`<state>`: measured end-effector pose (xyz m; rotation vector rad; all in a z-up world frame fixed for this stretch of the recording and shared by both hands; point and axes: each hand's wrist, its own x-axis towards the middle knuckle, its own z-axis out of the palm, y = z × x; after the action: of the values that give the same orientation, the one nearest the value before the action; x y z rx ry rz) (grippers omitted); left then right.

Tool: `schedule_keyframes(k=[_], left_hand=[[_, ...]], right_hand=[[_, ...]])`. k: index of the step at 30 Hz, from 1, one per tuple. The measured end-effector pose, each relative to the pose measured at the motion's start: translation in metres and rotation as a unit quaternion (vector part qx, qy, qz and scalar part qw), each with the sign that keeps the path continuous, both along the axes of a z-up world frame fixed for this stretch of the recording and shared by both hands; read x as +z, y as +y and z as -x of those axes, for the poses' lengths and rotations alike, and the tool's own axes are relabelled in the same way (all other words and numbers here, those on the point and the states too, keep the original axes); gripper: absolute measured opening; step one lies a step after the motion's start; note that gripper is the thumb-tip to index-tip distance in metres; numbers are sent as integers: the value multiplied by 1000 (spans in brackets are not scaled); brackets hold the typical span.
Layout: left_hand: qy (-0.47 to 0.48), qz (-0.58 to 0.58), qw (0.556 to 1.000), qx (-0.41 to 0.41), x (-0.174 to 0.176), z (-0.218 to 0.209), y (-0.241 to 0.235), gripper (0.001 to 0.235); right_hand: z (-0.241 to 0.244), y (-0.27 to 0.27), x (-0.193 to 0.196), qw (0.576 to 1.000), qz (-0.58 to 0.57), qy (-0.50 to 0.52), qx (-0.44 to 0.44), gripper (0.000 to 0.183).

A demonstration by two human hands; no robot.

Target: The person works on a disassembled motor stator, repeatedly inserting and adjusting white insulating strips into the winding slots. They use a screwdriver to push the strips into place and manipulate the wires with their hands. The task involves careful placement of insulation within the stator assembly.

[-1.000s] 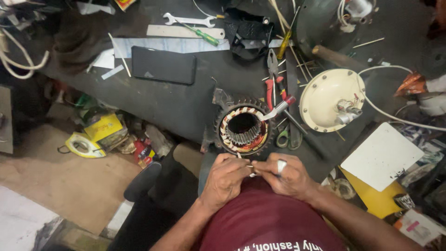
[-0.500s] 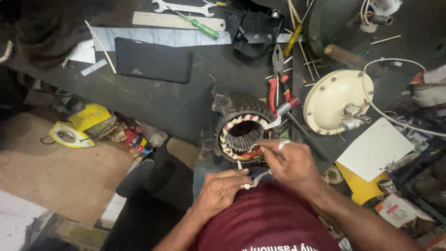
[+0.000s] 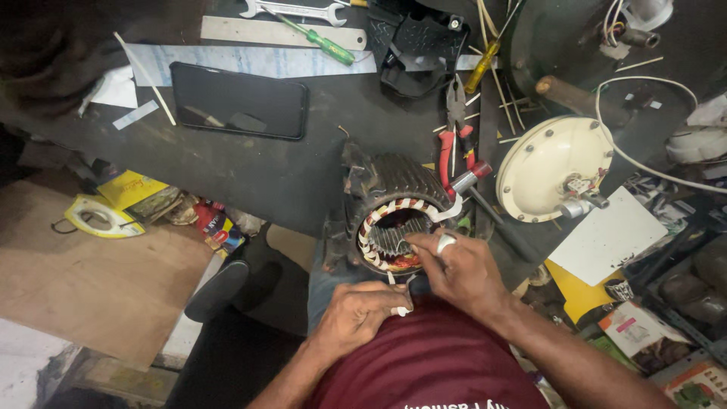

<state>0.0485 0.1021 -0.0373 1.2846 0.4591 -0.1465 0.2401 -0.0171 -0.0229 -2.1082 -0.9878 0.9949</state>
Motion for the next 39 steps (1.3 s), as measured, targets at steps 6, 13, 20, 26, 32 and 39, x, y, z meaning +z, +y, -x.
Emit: schedule_keyframes(k=[6, 13, 20, 26, 32, 39], left_hand=[[5, 12, 1000, -11, -2, -2, 3, 26], [-2, 24, 1000, -15, -3, -2, 4, 29], [9, 3, 1000, -17, -2, 0, 3, 30], [1, -3, 1000, -9, -1, 2, 2, 27], [-14, -11, 1000, 2, -1, 2, -1, 21], [30, -16, 999, -16, 1, 6, -2, 23]], right_hand=[[-3, 5, 0, 999, 24, -21, 29, 22], [-2, 7, 2, 997, 8, -44, 59, 22], [-6, 10, 7, 996, -14, -30, 77, 19], [-5, 13, 13, 998, 8, -19, 57, 16], [-1, 16, 20, 995, 58, 13, 74, 13], [10, 32, 31, 972, 168, -40, 160, 31]])
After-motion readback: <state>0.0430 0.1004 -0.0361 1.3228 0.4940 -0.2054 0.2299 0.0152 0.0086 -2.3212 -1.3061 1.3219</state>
